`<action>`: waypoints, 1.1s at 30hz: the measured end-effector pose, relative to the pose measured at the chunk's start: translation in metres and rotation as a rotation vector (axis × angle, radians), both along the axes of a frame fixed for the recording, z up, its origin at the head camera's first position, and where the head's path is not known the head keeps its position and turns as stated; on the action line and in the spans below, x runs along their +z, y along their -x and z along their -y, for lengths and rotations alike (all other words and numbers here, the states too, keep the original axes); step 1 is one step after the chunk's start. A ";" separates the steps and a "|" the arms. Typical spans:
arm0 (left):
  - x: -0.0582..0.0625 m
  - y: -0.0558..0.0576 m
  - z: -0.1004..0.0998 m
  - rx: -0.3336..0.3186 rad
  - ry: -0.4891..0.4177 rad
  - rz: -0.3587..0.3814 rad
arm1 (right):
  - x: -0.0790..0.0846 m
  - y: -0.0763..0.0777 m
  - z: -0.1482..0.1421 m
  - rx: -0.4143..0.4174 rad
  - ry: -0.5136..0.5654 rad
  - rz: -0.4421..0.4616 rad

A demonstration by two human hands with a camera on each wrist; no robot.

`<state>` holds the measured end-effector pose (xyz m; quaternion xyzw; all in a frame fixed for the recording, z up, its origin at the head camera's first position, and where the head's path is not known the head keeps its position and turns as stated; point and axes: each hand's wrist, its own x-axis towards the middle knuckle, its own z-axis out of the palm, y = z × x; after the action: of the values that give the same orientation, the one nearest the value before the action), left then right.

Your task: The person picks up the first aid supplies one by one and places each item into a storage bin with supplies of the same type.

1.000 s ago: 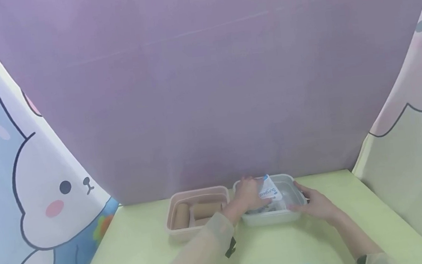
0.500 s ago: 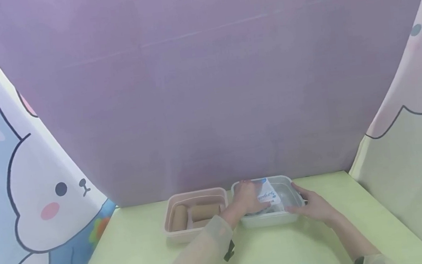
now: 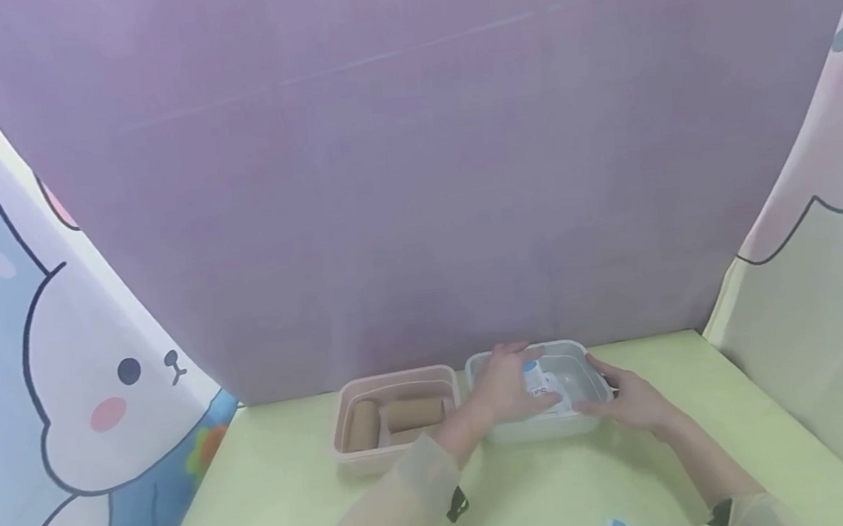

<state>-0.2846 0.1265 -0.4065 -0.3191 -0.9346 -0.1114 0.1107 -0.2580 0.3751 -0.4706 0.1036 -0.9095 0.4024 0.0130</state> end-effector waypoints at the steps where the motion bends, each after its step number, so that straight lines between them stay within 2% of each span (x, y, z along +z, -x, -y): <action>1: 0.001 -0.006 0.000 -0.027 -0.006 -0.014 | 0.000 0.000 0.000 0.000 0.004 0.004; 4: 0.002 -0.022 -0.002 -0.100 -0.006 -0.077 | 0.000 0.001 0.000 -0.001 -0.014 -0.001; 8: 0.001 -0.043 -0.006 -0.173 -0.020 -0.099 | 0.001 0.002 -0.001 -0.006 -0.026 -0.002; 13: 0.002 -0.064 -0.011 -0.279 -0.076 -0.027 | 0.002 0.001 -0.004 0.028 -0.018 -0.026; 16: 0.001 -0.074 -0.014 -0.311 -0.067 -0.001 | 0.002 0.000 -0.004 0.068 0.026 -0.060; 19: -0.002 -0.082 -0.019 -0.339 -0.037 -0.013 | 0.002 -0.001 -0.003 0.092 0.043 -0.116; 22: -0.007 -0.088 -0.023 -0.399 0.010 -0.072 | 0.003 -0.002 0.000 0.089 0.024 -0.138; 26: -0.016 -0.094 -0.029 -0.482 0.112 -0.130 | 0.004 0.000 0.005 0.019 -0.017 -0.069; 30: -0.031 -0.102 -0.035 -0.526 0.224 -0.064 | 0.002 0.002 0.007 -0.010 -0.038 -0.024; 33: -0.042 -0.107 -0.039 -0.586 0.221 -0.011 | 0.002 0.002 0.006 -0.013 -0.051 -0.014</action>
<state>-0.1773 0.1659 -0.4486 -0.5854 -0.8088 -0.0345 0.0437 -0.2603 0.3691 -0.4685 0.1010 -0.9199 0.3783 0.0193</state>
